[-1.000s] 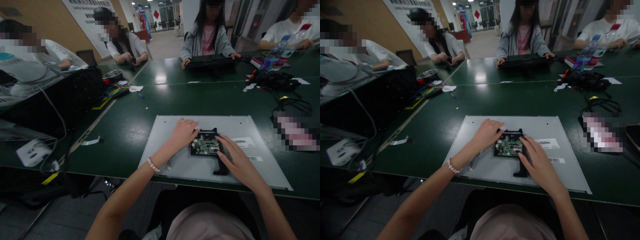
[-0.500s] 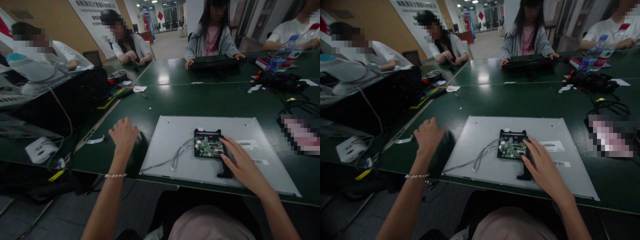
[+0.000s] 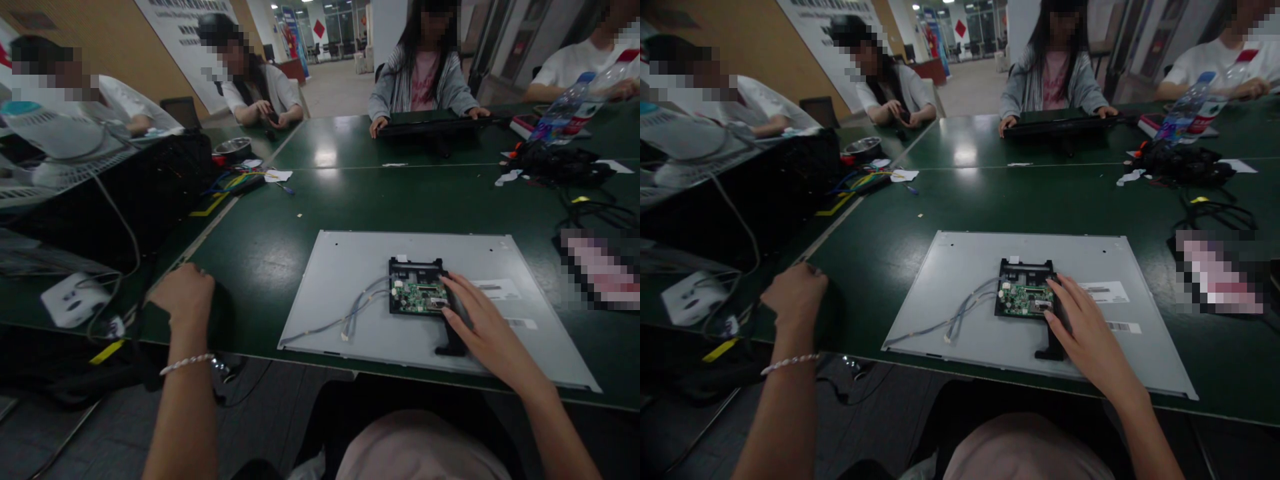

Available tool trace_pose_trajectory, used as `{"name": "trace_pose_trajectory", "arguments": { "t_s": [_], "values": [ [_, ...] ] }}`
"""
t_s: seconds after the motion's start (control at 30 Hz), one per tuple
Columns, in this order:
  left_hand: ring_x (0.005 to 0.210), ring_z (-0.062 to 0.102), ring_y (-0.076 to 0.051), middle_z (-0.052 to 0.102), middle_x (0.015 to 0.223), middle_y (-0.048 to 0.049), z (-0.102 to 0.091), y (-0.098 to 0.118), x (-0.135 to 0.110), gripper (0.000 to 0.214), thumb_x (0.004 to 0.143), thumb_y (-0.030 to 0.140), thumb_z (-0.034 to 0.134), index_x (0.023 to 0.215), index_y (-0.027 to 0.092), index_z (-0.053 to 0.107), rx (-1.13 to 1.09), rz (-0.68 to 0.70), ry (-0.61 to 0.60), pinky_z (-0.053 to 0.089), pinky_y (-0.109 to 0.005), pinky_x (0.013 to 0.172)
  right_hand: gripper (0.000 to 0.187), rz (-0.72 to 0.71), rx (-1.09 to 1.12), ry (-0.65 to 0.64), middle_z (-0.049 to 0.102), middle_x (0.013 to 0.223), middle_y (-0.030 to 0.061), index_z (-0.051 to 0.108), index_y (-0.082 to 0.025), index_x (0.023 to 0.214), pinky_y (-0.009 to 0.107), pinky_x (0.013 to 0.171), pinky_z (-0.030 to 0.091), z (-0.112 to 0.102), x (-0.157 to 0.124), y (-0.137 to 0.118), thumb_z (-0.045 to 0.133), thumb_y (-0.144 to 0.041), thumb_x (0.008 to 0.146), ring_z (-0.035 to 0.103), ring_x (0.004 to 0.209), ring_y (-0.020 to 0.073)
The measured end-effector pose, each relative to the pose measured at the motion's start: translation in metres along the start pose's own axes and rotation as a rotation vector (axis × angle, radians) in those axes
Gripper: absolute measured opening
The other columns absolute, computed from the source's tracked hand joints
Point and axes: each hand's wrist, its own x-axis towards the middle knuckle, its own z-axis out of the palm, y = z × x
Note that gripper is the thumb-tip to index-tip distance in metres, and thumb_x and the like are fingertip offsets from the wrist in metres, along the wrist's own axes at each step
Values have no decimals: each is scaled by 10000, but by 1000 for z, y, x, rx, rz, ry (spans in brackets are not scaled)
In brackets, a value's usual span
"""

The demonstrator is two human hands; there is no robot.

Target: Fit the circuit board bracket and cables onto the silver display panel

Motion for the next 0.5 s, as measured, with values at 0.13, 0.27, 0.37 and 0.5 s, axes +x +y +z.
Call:
{"name": "trace_pose_trajectory", "arguments": {
  "t_s": [0.13, 0.27, 0.37, 0.5],
  "values": [
    [677, 513, -167, 515, 610, -41, 28, -25, 19, 303, 882, 282, 522, 908, 60, 726, 118, -111, -55, 452, -343, 747, 545, -3, -1, -3, 399, 1549, 91, 358, -268, 1488, 549, 1165, 329, 0, -1, -1, 422, -454, 979, 372, 1429, 283],
    [713, 534, -182, 616, 751, -83, 23, -10, 2, 363, 909, 302, 484, 1031, 67, 733, 71, -1, 47, 455, -348, 734, 541, -4, 1, -2, 403, 1545, 93, 358, -272, 1486, 554, 1169, 318, 3, -1, -1, 428, -446, 979, 371, 1429, 281],
    [737, 567, -192, 682, 838, -95, 10, 22, -29, 383, 954, 316, 436, 1073, 105, 733, 30, 123, 178, 438, -335, 751, 542, -5, 6, -5, 398, 1548, 93, 349, -274, 1490, 557, 1168, 320, 5, -1, -1, 427, -440, 980, 362, 1434, 280],
    [754, 624, -226, 730, 884, -108, -8, 73, -81, 302, 938, 254, 478, 993, 132, 749, -118, 338, 281, 432, -354, 774, 531, -8, 3, -3, 391, 1552, 91, 345, -268, 1487, 542, 1177, 312, 7, -1, -2, 417, -434, 988, 351, 1440, 270]
  ]
}}
